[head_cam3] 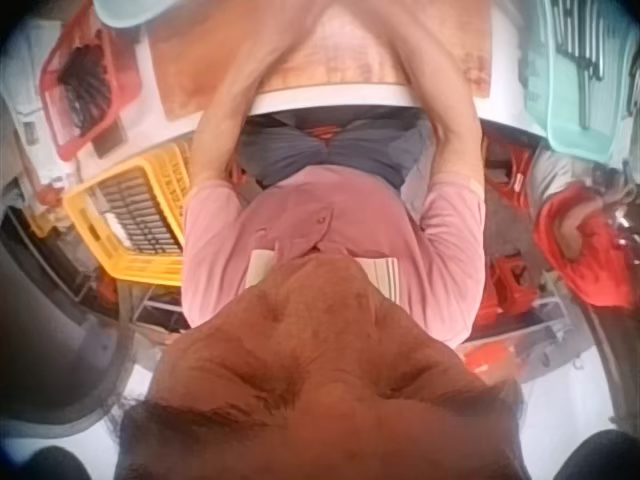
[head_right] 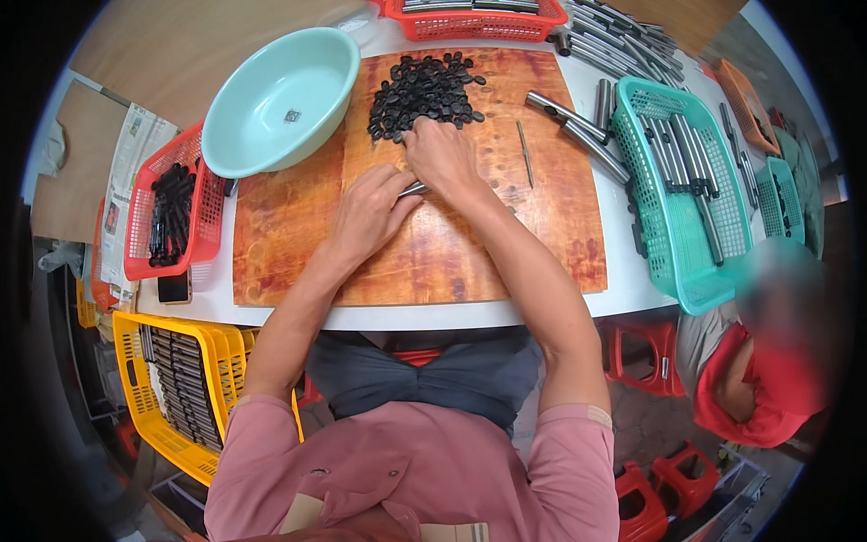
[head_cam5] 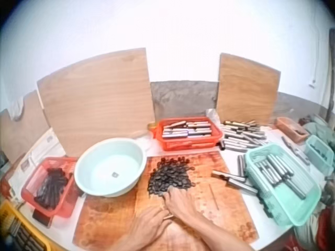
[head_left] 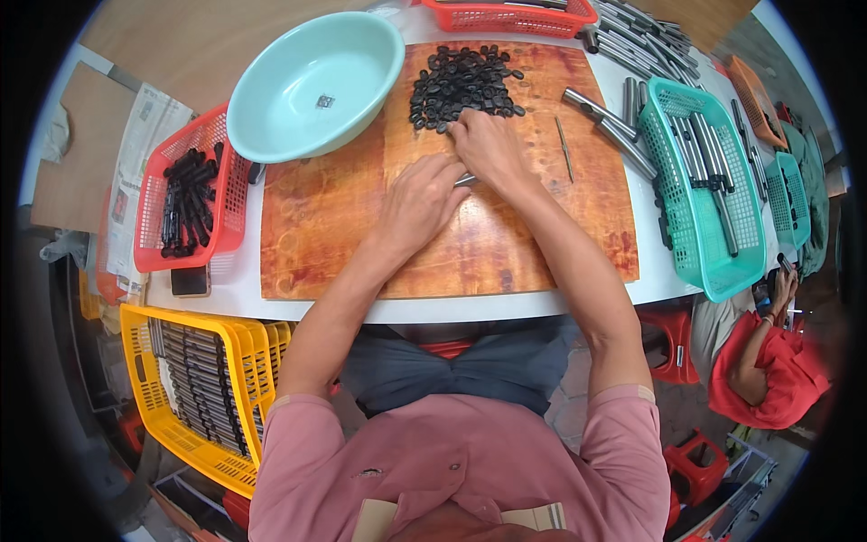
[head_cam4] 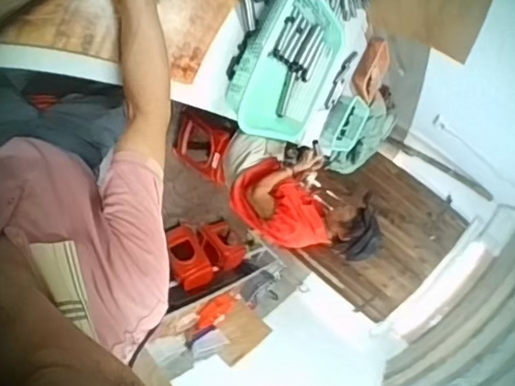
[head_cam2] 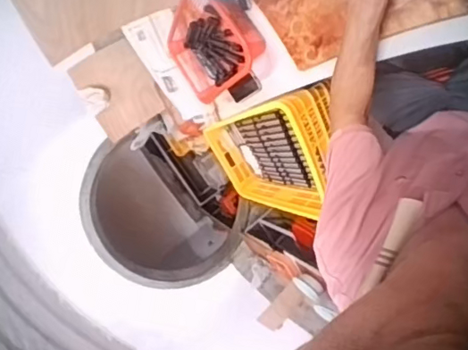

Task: The person assembles small cylindrical metal parts by inserting black rubber caps into their ends. They pick up a metal cylinder, insert a cap, and place the finished unit into a yellow basket. The process is repeated continuously.

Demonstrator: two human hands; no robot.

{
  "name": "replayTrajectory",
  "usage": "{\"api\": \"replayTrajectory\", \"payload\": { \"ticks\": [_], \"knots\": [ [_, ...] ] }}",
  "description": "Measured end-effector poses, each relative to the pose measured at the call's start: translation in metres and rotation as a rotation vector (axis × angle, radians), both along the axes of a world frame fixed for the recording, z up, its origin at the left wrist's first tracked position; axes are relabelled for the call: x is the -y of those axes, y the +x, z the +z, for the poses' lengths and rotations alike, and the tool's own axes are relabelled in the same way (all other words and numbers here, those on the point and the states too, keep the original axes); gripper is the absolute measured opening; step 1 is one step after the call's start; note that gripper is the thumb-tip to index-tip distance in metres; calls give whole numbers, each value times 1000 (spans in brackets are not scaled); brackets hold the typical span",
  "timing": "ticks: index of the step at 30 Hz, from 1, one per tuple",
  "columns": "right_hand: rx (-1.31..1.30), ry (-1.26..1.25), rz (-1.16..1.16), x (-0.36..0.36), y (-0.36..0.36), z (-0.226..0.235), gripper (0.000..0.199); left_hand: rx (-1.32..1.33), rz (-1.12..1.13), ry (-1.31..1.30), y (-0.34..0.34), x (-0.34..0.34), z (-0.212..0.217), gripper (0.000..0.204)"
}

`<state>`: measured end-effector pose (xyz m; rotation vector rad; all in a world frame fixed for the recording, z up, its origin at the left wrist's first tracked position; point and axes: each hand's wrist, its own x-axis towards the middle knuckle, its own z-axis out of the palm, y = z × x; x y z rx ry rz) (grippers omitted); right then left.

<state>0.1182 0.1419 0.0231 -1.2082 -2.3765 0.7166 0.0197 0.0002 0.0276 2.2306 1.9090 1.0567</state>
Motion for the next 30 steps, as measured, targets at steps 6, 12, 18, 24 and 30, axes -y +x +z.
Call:
{"api": "replayTrajectory", "payload": {
  "ticks": [6,12,18,24,30],
  "knots": [
    [15,70,-16,8,2,0,29,23,23,-14,0,2,-7,27],
    [-35,106,-32,11,4,-15,27,-12,23,-47,6,4,-5,26],
    [-7,108,-50,4,1,-8,29,14,16,-19,0,-2,0,27],
    [-76,56,-55,5,0,-1,31,84,17,-42,-8,-6,-7,28],
    [-72,64,-38,8,2,-7,27,57,36,-48,-3,-3,-6,26]
  ]
}}
